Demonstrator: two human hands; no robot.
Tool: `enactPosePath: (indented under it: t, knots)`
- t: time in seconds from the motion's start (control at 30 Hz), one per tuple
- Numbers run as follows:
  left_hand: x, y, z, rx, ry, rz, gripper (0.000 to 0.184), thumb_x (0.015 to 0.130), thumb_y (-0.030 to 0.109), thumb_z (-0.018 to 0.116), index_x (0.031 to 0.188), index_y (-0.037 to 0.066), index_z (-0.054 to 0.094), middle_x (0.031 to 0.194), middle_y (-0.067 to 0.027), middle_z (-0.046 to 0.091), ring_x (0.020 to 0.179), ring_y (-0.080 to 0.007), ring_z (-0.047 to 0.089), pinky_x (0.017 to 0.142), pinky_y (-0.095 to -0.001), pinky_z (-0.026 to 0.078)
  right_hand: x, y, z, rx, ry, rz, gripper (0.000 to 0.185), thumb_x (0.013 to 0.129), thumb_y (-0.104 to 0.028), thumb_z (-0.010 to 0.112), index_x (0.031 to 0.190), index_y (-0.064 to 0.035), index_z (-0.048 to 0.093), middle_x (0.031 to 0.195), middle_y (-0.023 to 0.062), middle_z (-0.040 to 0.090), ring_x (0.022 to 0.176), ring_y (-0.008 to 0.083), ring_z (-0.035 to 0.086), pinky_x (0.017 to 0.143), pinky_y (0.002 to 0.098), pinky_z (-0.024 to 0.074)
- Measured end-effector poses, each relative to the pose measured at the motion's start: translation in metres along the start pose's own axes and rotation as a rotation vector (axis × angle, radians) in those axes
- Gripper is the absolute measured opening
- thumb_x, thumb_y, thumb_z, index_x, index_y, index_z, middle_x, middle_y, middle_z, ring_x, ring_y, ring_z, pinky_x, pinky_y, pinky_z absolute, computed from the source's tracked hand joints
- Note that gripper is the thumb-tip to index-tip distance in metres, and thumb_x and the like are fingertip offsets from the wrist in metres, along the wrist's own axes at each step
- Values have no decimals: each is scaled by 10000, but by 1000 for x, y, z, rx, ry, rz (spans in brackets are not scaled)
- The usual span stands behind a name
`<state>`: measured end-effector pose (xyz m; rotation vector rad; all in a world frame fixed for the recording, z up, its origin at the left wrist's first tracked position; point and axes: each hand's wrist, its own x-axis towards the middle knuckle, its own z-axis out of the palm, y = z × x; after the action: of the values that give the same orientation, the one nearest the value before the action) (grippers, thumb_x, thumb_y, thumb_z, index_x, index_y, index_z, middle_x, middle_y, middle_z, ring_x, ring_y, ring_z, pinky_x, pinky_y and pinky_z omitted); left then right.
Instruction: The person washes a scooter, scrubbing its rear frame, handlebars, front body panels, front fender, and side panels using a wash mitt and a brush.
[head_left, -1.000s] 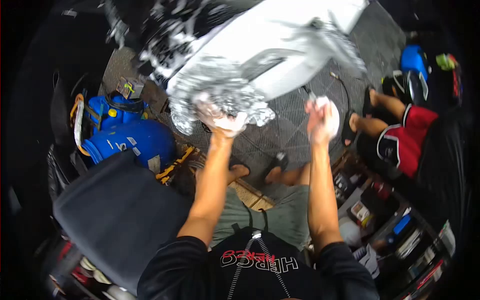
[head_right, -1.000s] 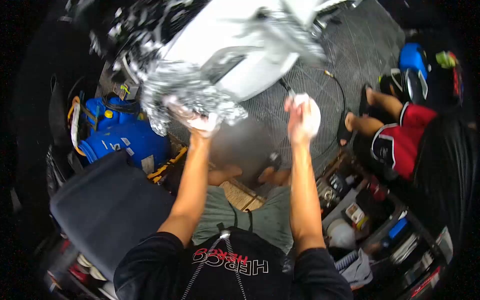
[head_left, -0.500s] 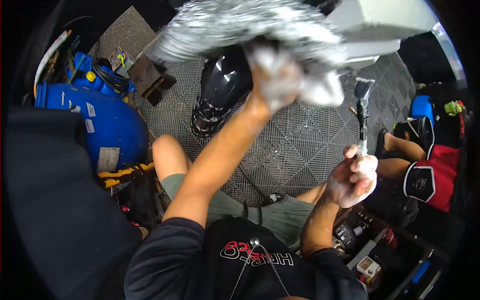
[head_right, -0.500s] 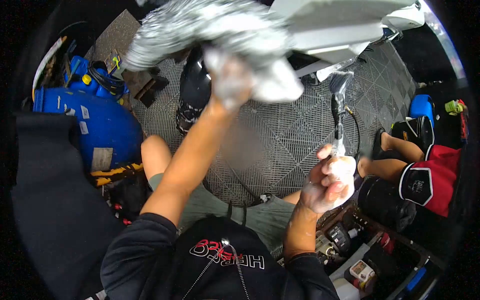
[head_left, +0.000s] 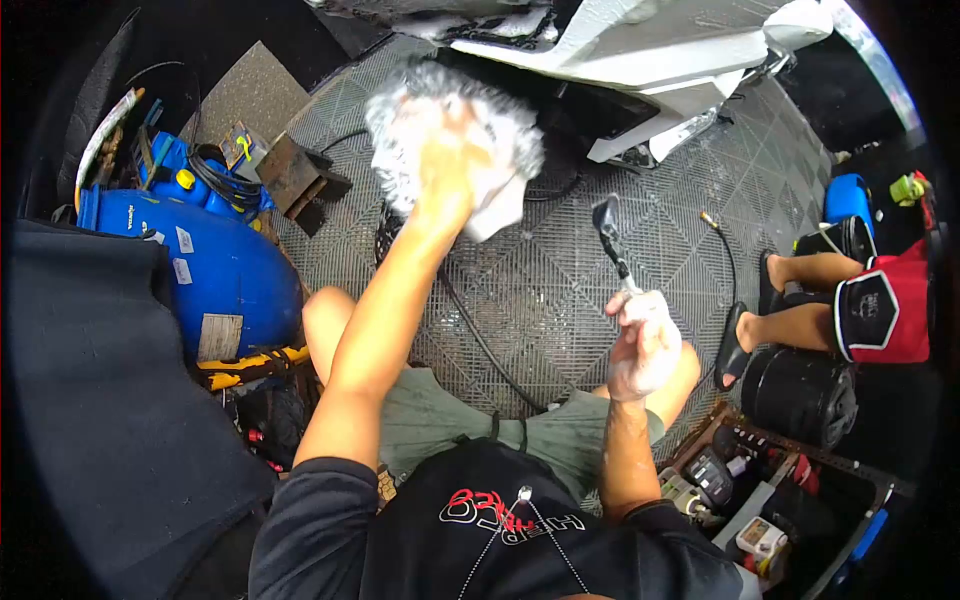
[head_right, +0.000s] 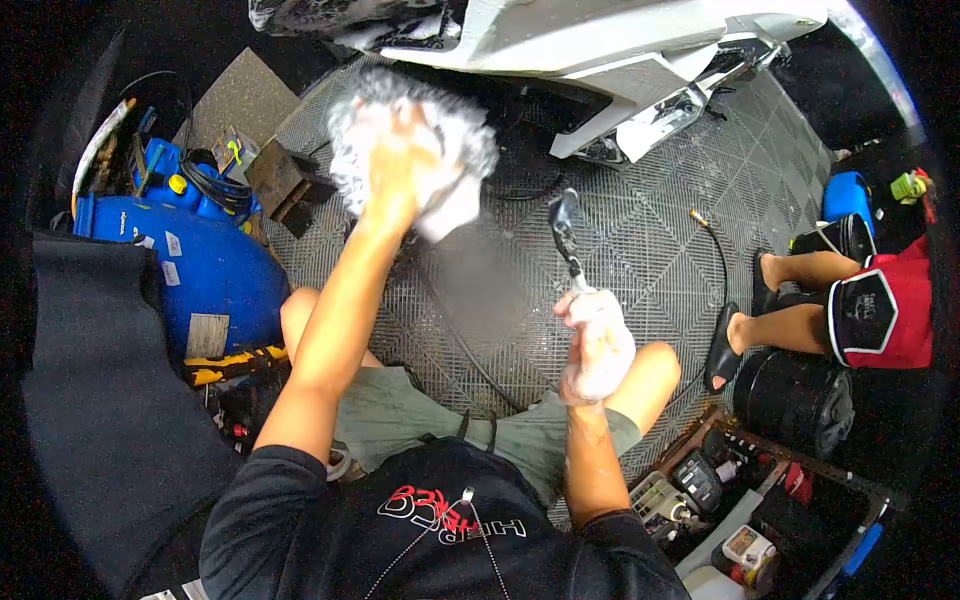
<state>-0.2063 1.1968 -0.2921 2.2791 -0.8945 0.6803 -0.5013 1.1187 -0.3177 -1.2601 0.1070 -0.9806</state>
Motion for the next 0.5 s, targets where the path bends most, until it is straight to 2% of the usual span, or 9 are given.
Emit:
enactPosePath:
  t: [0.07,0.13,0.23,0.3,0.37,0.43,0.47,0.5]
  knots:
    - [2,-1,8,29,-132,-8,574,850,522,571,1058,-9,641,1075,-239,619,1025,-366,613,923,-488,476,8,6,7,-6,7,13,332,959,-274,577,822,28,567,860,131,524,839,278,557,755,387,437]
    - [-13,-6,-2,88,-230,71,595,837,533,581,1131,18,635,1219,-255,555,1128,-402,559,976,-502,444,9,7,18,-33,6,77,331,952,-277,585,805,18,563,858,127,527,827,262,552,747,373,431]
    - [1,-3,-17,167,-305,215,649,818,550,596,1241,59,627,1436,-281,459,1282,-457,479,1057,-523,396,10,15,24,-46,-6,81,432,980,-307,557,672,-31,433,800,129,494,798,277,527,783,405,443]
    - [-53,-6,-47,338,-143,217,775,803,537,631,1372,22,523,1445,-328,414,1357,-484,383,1118,-572,311,10,22,24,1,-1,100,432,982,-308,553,671,-34,430,809,125,490,799,275,525,798,404,440]
    - [-51,-26,-54,96,-61,157,754,791,441,680,1392,42,461,1420,-324,424,1340,-487,386,1110,-569,323,7,34,16,4,12,121,428,980,-304,552,671,-35,430,812,123,488,800,276,525,805,405,440]
    - [5,-56,-37,-113,-420,-286,741,795,459,725,1337,15,483,1201,-237,625,1014,-363,667,886,-468,547,5,36,15,5,20,148,405,973,-282,556,676,-37,429,822,120,489,813,275,523,801,407,440]
    - [33,-81,-20,-785,-635,-406,500,870,384,676,1190,14,571,1072,-203,667,896,-305,678,768,-416,571,9,34,18,1,14,125,398,971,-276,557,679,-37,430,825,119,489,816,274,522,800,408,441]
    - [61,-106,-3,-1368,-842,-700,313,944,309,627,1042,13,660,943,-170,709,778,-246,689,650,-364,596,11,33,20,-1,14,99,392,969,-270,558,682,-36,430,828,118,489,819,274,522,799,408,441]
